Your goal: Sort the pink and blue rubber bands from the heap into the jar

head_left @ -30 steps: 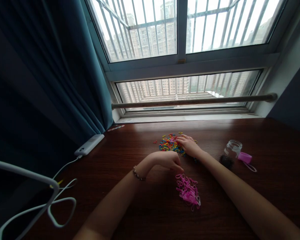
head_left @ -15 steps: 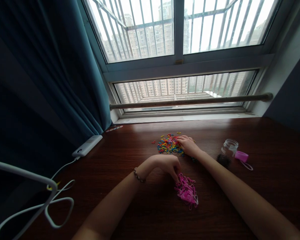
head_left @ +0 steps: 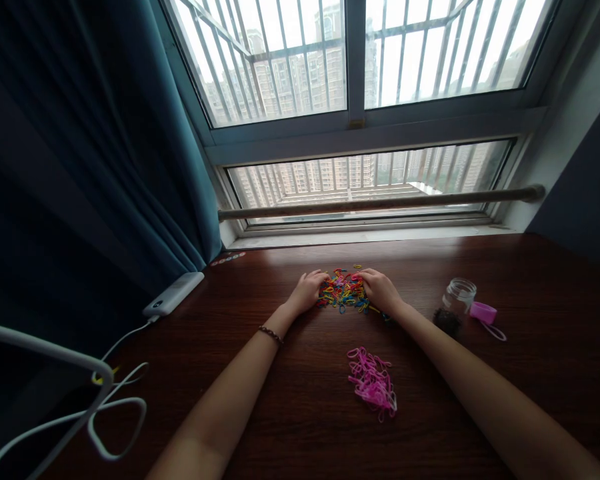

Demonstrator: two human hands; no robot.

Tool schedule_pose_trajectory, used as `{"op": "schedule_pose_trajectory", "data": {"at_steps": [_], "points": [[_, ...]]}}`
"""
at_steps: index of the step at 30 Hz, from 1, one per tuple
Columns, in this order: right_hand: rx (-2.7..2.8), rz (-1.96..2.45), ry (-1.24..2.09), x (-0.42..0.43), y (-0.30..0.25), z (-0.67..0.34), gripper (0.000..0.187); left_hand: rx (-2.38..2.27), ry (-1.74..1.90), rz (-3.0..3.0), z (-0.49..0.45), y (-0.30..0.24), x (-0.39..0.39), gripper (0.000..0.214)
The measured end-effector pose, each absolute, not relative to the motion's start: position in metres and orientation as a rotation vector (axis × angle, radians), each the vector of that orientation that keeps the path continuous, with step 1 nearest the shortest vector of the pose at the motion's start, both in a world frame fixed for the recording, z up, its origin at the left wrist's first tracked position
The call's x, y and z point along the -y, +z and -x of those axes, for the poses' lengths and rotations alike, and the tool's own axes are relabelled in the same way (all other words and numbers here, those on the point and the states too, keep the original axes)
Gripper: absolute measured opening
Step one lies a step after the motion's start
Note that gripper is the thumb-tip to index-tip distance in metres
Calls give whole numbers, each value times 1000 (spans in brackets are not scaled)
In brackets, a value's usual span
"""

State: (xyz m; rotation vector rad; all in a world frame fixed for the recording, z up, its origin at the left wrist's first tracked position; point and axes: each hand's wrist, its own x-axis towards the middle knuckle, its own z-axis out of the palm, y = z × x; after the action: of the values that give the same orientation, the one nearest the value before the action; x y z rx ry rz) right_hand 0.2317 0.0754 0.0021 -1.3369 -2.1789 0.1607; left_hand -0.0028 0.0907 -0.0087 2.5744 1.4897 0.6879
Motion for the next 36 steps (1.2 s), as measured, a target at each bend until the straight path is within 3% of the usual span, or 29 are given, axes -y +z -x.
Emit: {"op": "schedule_pose_trajectory", "data": {"at_steps": [5,16,27,36], "points": [[2126,1336,168,-73,5,-232,27,-1501,576,-2558,3,-11,-89,39],[2063,1283,197,-76,1,-232,25,-1475,721,-2624,5,-13,-94,30],[1863,1298,323,-80,1,-232,20,-1362,616,-2610,6,-8,-91,44],[1721,1350,463,-83,-1,-235,14,-1381,1088,-2522,4,-9,-92,30]]}}
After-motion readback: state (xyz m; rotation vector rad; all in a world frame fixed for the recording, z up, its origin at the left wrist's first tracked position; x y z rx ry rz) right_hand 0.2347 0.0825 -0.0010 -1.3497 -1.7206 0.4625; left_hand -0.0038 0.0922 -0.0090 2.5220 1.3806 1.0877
